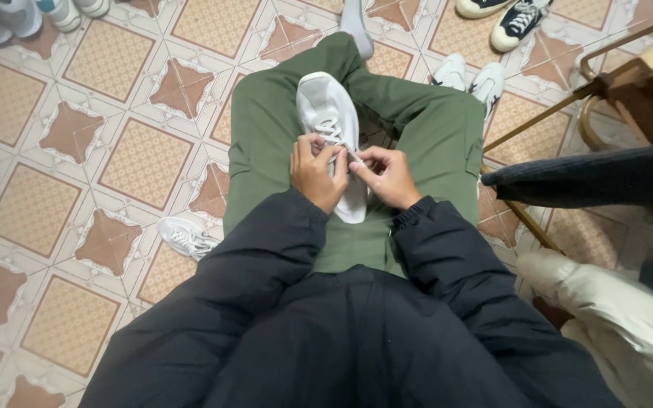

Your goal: The person is threading laces through the eyelets of a white sneaker while sitting on a tiled floor.

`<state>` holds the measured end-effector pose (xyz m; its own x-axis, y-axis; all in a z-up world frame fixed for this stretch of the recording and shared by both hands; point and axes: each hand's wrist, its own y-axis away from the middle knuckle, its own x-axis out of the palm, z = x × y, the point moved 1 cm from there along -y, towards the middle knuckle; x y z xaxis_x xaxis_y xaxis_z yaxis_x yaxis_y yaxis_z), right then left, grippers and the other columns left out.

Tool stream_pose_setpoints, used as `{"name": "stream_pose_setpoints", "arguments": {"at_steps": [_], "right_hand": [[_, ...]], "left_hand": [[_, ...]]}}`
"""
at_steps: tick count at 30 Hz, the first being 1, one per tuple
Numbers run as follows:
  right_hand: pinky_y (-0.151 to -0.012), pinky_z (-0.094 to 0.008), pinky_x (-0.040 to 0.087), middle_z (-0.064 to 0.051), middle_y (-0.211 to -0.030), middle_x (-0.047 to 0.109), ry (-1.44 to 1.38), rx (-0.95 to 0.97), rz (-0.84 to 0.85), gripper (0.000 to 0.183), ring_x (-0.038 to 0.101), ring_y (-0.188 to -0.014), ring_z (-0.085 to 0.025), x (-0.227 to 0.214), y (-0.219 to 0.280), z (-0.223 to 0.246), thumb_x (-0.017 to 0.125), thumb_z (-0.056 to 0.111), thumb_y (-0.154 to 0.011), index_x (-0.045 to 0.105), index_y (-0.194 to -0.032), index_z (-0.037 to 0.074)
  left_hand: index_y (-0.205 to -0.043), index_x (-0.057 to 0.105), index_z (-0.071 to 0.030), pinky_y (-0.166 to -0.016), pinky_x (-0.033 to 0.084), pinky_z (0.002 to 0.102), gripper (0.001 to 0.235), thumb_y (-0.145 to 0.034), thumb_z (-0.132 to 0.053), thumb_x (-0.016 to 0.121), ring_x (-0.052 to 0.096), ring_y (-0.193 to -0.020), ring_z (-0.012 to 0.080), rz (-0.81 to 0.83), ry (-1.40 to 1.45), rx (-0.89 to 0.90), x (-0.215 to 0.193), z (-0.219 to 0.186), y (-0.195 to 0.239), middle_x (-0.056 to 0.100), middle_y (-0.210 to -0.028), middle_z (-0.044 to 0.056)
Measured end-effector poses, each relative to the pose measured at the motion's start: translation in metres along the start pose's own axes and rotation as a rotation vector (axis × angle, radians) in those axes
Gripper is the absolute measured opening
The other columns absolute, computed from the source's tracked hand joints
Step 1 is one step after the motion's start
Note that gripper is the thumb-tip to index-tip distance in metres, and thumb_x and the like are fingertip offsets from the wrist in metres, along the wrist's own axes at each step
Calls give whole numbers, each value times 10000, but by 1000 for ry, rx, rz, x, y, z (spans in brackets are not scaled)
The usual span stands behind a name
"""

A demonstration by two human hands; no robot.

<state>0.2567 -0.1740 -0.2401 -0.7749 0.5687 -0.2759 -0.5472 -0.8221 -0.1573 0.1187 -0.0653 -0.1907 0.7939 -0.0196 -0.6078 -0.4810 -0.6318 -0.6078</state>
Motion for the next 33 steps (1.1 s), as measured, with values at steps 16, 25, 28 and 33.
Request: {"name": "stream_pose_setpoints", "arguments": {"at_steps": [16,25,28,33], "right_hand": [[-464,-242,498,-76,-659,726,76,-207,-108,151,656,-539,-156,2,7,41,869,106,-820,785,-937,63],[-534,-297,546,-100,-889,706,74,-213,-131,159,696,-718,-230,2,2,48,735,132,-969,760,-1115,76],[-551,-272,551,-79,-895,695,61,-198,-161,158,696,-740,-209,3,2,49,748,148,-982,761,-1126,86],[-553,-238,519,-64,-842,698,-19,-167,-199,73,669,-715,-143,6,3,39,757,137,-978,798,-1028,103]], "left_hand": [[-725,723,-160,-742,501,339,244,-802,-330,879,591,-789,280,-62,325,-91,-3,-1,-4,493,-974,9],[-753,748,-118,-734,536,350,120,-808,-172,840,635,-792,311,-85,381,-89,-1,-2,-4,543,-1009,57],[-751,753,-119,-732,546,339,114,-800,-164,846,644,-791,302,-88,383,-71,-2,-5,-4,552,-1011,53],[-752,754,-126,-711,535,329,82,-789,-147,824,619,-783,277,-81,388,-30,-5,-6,-6,549,-1010,51]]}}
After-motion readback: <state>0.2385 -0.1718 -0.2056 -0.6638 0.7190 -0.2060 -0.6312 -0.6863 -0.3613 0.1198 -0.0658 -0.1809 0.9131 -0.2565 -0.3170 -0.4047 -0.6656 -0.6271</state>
